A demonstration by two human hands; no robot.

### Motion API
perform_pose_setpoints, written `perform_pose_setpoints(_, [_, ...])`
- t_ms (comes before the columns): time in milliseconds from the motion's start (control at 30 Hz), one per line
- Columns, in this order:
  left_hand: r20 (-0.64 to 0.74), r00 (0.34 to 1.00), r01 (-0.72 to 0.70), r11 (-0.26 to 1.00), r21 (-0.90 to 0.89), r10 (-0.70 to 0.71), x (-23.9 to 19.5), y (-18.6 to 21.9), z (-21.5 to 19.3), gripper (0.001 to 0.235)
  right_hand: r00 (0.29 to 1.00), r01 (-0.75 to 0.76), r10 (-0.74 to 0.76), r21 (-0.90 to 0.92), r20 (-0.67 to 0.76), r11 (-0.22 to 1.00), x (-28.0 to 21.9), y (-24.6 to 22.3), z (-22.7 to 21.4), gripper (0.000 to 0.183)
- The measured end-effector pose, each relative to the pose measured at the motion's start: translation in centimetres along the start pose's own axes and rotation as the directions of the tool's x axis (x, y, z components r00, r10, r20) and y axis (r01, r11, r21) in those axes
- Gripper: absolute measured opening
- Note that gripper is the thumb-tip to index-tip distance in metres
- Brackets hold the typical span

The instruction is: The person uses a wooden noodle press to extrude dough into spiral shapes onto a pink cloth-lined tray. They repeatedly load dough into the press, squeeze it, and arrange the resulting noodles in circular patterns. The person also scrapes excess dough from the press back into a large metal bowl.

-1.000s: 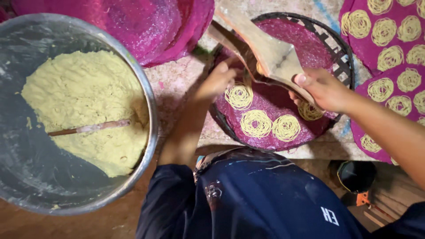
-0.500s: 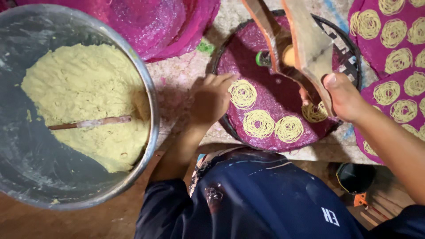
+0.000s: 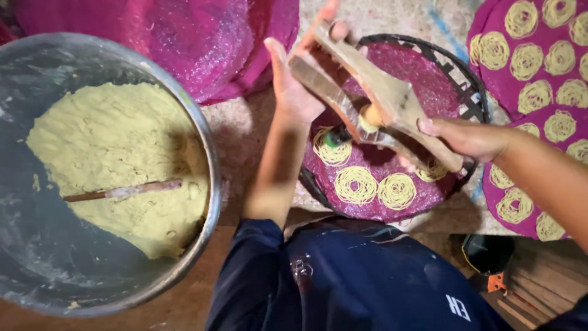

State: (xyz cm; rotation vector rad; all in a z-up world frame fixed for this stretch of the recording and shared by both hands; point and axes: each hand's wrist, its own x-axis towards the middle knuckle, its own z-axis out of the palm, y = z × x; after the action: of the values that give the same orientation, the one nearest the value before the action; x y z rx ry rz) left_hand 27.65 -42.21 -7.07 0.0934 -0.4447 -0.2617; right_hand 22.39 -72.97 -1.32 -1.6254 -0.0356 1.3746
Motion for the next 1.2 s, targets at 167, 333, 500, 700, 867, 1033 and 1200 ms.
perform_pose_setpoints(167, [-0.055,0.993,-0.112,0.968,-0.225,0.102,3.2,-0.3,-1.9,0.048,0.959,-0.111,-0.021,-0.442,-0.284,0.89,1.2,-3.7,-1.4,0.084])
perform_pose_setpoints(333, [-0.011,0.987,-0.159,0.974,-0.164,0.159,3.4,1.5,-5.7,0.04,0.879,-0.12,-0.074,-0.369,-0.47,0.922,4.4,-4.2,0.8,0.08])
perform_pose_setpoints(500, [-0.099,0.98,-0.188,0.973,-0.137,0.175,3.1,-0.4,-6.5,0.037,0.871,-0.299,0.049,-0.448,-0.489,0.842,3.3,-5.3,0.4,0.079])
perform_pose_setpoints(700, [0.004,0.984,-0.179,0.979,-0.101,0.181,5.4,1.5,-6.0,0.038,0.845,-0.089,-0.157,-0.423,-0.511,0.902,3.8,-6.8,0.8,0.072])
perform_pose_setpoints(867, [-0.15,0.975,-0.171,0.984,-0.053,0.162,3.9,1.8,-4.8,0.038,0.887,-0.11,-0.053,-0.322,-0.459,0.94,3.0,-6.5,2.3,0.08])
perform_pose_setpoints(1033, [-0.201,0.955,-0.234,0.971,-0.055,0.219,5.3,-1.1,-4.8,0.036,0.842,-0.239,0.003,-0.368,-0.539,0.899,1.3,-7.4,0.4,0.074])
perform_pose_setpoints(1200, [-0.159,0.97,-0.189,0.982,-0.003,0.186,6.5,1.8,-5.4,0.038,0.814,-0.127,-0.11,-0.36,-0.57,0.924,3.4,-7.4,1.8,0.072])
